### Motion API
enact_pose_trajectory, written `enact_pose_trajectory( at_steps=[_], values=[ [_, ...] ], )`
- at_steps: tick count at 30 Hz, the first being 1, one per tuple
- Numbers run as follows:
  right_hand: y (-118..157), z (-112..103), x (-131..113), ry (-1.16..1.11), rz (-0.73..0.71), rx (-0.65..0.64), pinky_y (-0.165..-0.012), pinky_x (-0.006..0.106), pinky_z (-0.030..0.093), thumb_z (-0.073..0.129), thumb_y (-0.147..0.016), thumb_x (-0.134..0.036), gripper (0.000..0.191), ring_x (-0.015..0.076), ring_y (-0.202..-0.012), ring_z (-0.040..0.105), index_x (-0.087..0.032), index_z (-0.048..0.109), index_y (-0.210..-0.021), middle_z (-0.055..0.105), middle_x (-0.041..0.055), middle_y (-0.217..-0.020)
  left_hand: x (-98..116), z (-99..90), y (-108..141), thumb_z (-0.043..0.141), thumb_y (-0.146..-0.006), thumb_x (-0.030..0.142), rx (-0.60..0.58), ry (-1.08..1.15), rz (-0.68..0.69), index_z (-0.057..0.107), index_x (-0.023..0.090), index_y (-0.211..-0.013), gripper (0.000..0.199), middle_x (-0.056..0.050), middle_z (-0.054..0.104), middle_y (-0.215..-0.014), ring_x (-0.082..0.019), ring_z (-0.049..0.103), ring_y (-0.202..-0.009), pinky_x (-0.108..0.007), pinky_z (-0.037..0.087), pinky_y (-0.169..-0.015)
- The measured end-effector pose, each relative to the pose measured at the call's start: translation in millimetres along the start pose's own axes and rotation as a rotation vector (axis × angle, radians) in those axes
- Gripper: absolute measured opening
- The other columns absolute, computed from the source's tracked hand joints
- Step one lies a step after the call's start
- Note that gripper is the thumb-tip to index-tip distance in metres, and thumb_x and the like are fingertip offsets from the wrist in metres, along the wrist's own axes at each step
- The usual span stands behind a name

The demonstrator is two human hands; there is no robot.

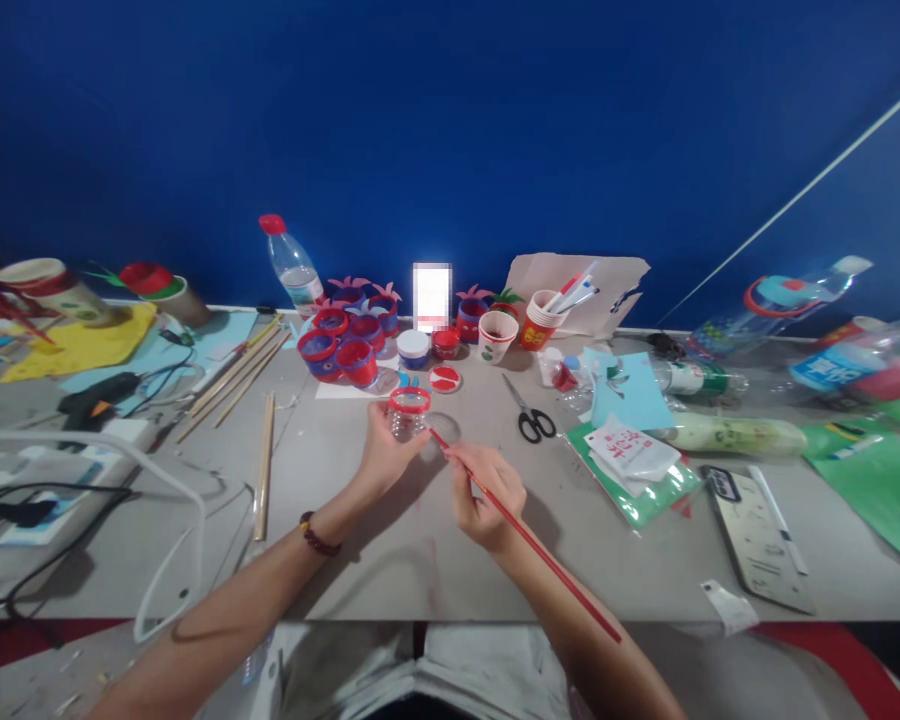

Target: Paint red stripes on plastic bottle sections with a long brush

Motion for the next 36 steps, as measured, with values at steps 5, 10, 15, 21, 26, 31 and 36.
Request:
enact_pose_trajectory(
  at_steps=[5, 10, 15, 21, 26, 31, 36],
  values=[
    [-2.6, 0.7, -5.2, -0.029, -0.011, -0.009, -0.067, 0.027, 0.062, 0.054, -0.087, -0.003, 0.024, 0.0176, -0.070, 0.074, -0.021, 0.068, -0.096, 0.076, 0.0048, -0.078, 4.8, 0.5, 1.4, 0.083, -0.062, 0.024, -0.013, 0.009, 0.000, 0.047, 0.023, -0.105, 0.057, -0.005, 0.058, -0.107, -0.022, 0.061, -0.097, -0.041, 0.048, -0.090],
    [-3.0, -0.6, -4.9, -0.046, 0.031, -0.006, -0.069, 0.026, 0.062, 0.055, -0.086, -0.003, 0.023, 0.0168, -0.070, 0.074, -0.021, 0.069, -0.093, 0.076, 0.0040, -0.077, 8.2, 2.4, 1.9, 0.082, -0.063, 0.022, -0.017, 0.021, 0.063, 0.054, 0.023, -0.103, 0.049, -0.005, 0.058, -0.103, -0.023, 0.059, -0.097, -0.042, 0.048, -0.090],
    [-1.9, 0.0, -2.8, -0.022, 0.055, -0.015, -0.067, 0.028, 0.063, 0.056, -0.088, -0.007, 0.020, 0.0179, -0.070, 0.075, -0.021, 0.070, -0.092, 0.076, 0.0041, -0.077, 7.1, 3.5, 2.1, 0.076, -0.067, 0.017, -0.036, 0.055, 0.088, 0.062, 0.025, -0.099, 0.035, -0.005, 0.060, -0.099, -0.022, 0.058, -0.093, -0.041, 0.048, -0.089],
    [-4.9, -1.0, -1.2, -0.001, 0.057, -0.010, -0.066, 0.027, 0.063, 0.055, -0.088, -0.007, 0.021, 0.0174, -0.069, 0.075, -0.021, 0.070, -0.092, 0.077, 0.0037, -0.077, 5.6, 3.1, 2.4, 0.079, -0.067, 0.022, -0.017, 0.102, 0.059, 0.062, 0.024, -0.098, 0.036, -0.004, 0.061, -0.096, -0.020, 0.058, -0.090, -0.037, 0.048, -0.085],
    [-2.4, -3.5, 4.2, 0.004, 0.076, -0.020, -0.068, 0.027, 0.062, 0.055, -0.088, -0.006, 0.020, 0.0173, -0.071, 0.075, -0.021, 0.068, -0.094, 0.077, 0.0043, -0.079, 5.6, 3.9, 3.2, 0.077, -0.073, 0.025, -0.061, 0.112, 0.090, 0.059, 0.024, -0.105, 0.037, -0.006, 0.062, -0.105, -0.021, 0.060, -0.096, -0.038, 0.048, -0.089],
    [-3.2, -6.2, 7.4, 0.035, 0.081, -0.017, -0.066, 0.026, 0.061, 0.053, -0.090, -0.007, 0.020, 0.0164, -0.068, 0.073, -0.021, 0.067, -0.093, 0.075, 0.0037, -0.076, 6.9, 2.5, 0.9, 0.073, -0.078, 0.024, -0.083, 0.105, 0.094, 0.059, 0.024, -0.107, 0.033, -0.007, 0.063, -0.109, -0.020, 0.061, -0.099, -0.039, 0.047, -0.093],
    [-4.5, -8.7, 15.3, 0.094, 0.100, -0.006, -0.064, 0.029, 0.061, 0.053, -0.092, -0.010, 0.018, 0.0183, -0.066, 0.073, -0.021, 0.067, -0.090, 0.075, 0.0046, -0.075, 10.9, 1.6, -0.1, 0.074, -0.078, 0.024, -0.095, 0.159, 0.070, 0.059, 0.024, -0.109, 0.035, -0.006, 0.064, -0.113, -0.021, 0.062, -0.106, -0.039, 0.048, -0.096]
  ],
)
Point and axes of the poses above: each hand's wrist, its own y-axis away from the middle knuckle, its own z-axis out of the palm, x = y × z, the point moved 3 cm from there along -y, towards the middle knuckle
